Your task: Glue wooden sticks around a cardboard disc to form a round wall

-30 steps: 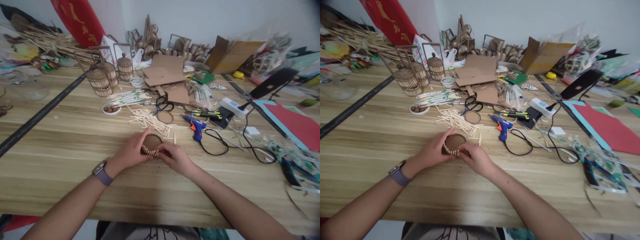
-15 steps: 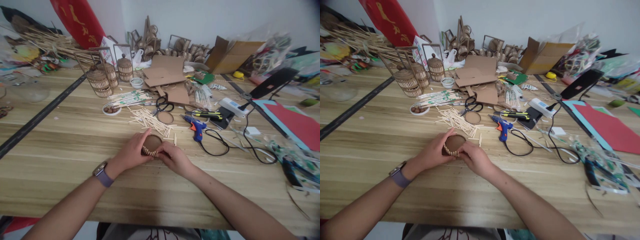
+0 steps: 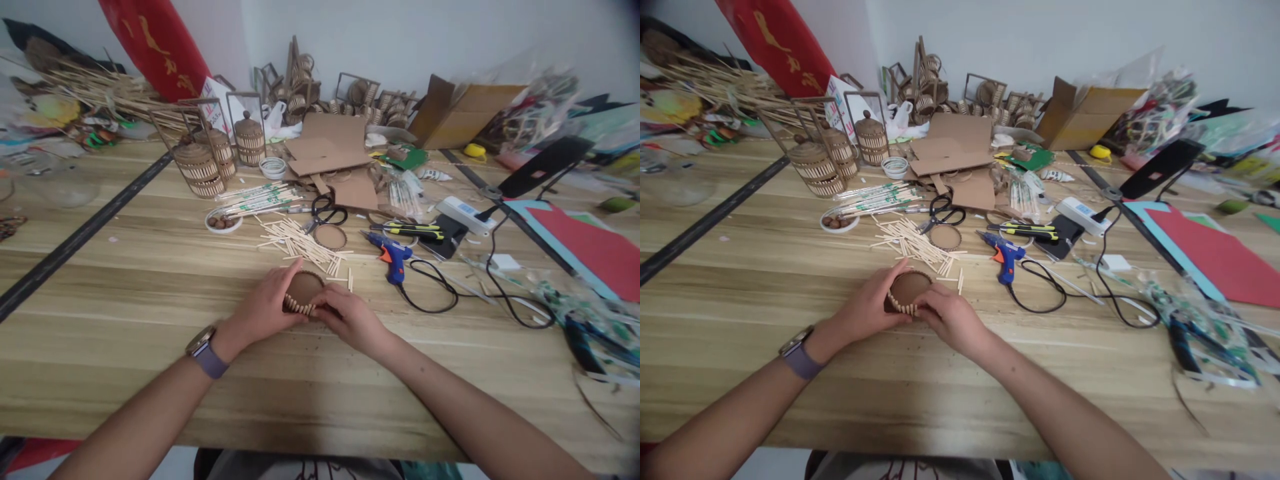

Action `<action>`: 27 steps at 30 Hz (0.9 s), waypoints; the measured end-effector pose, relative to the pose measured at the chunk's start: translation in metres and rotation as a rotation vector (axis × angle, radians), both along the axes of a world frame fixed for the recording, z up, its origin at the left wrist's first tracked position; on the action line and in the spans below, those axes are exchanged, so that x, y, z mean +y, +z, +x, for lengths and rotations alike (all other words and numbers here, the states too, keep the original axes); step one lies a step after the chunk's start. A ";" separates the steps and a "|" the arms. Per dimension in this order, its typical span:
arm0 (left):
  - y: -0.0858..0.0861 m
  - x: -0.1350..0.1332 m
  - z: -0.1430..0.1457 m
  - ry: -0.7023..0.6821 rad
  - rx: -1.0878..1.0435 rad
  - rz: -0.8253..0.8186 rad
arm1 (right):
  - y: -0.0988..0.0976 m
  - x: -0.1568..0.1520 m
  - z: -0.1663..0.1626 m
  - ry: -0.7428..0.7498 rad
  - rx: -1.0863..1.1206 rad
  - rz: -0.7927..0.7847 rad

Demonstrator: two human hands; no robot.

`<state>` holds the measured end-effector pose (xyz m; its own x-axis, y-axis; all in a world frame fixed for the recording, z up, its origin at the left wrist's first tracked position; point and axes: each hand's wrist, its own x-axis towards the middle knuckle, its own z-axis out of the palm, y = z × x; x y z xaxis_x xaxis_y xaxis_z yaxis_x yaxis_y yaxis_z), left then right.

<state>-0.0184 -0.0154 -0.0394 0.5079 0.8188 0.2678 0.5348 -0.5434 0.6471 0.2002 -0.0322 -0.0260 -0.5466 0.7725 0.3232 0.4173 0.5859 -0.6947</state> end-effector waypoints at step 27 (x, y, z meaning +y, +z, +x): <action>-0.002 -0.008 0.013 0.131 -0.036 0.086 | 0.024 0.046 0.098 -0.990 -0.621 -0.117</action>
